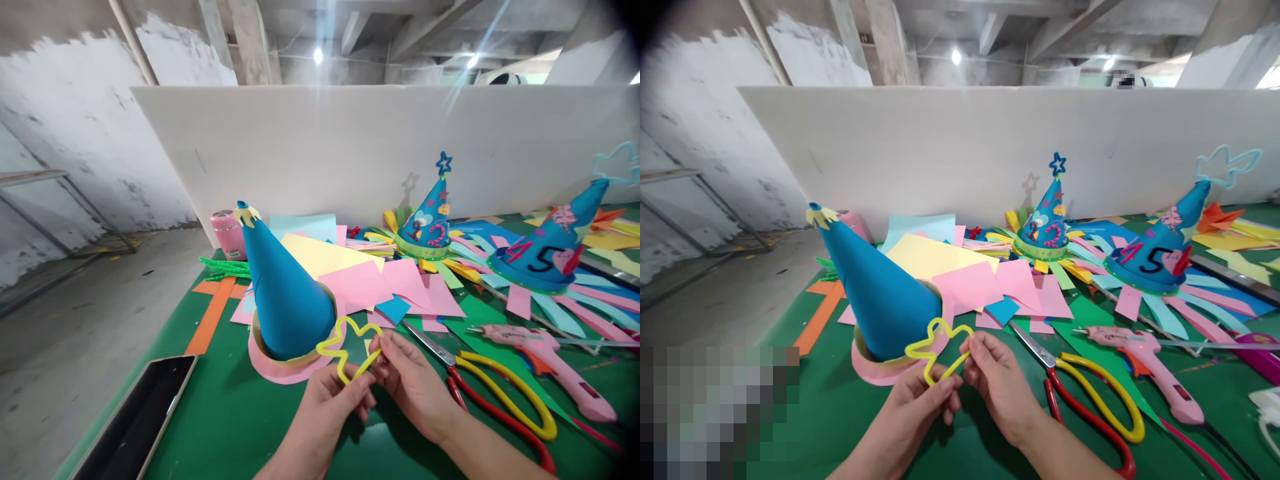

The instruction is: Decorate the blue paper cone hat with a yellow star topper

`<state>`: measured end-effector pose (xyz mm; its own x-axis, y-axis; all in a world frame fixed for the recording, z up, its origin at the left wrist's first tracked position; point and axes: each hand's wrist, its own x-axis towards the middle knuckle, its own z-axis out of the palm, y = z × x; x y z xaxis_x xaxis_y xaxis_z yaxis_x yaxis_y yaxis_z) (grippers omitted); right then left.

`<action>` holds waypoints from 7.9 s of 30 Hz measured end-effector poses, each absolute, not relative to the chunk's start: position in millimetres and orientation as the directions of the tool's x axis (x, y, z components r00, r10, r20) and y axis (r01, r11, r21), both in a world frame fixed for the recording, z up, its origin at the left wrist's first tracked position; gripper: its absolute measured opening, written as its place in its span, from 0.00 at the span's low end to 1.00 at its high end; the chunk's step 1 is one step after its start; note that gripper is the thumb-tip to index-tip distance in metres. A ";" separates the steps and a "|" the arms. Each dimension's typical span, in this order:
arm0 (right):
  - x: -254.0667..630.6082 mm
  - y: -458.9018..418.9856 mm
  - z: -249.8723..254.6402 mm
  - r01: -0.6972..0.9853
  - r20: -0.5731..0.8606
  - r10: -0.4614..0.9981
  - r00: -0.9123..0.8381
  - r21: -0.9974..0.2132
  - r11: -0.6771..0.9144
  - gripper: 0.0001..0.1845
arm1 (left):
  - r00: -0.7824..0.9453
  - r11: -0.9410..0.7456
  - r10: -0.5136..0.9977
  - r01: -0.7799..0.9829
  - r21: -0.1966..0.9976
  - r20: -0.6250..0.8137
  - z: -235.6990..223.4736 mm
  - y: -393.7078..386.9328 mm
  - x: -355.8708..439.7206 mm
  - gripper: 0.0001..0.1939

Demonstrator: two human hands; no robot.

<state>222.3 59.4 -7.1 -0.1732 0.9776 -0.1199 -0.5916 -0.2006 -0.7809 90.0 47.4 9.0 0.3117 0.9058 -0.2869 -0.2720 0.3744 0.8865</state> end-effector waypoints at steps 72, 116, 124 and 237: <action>217.5 54.4 2.5 -0.174 -0.109 0.956 -0.273 -0.972 -0.161 0.13 | 0.108 0.305 0.951 -0.466 0.831 -0.288 7.6 54.7 85.5 0.09; 241.6 59.1 5.4 0.541 0.524 0.755 -0.394 -0.532 0.652 0.12 | 0.211 0.269 0.953 -0.255 0.929 -0.218 14.2 51.1 83.7 0.09; 243.0 58.4 11.1 0.605 0.557 0.713 -0.426 -0.410 0.682 0.09 | 0.242 0.220 0.956 -0.202 0.954 -0.169 11.8 52.1 81.8 0.08; 235.3 65.1 2.7 -0.195 -0.165 0.966 -0.197 -0.959 -0.204 0.14 | 0.277 0.408 0.911 -0.497 0.765 -0.306 8.5 53.8 84.8 0.10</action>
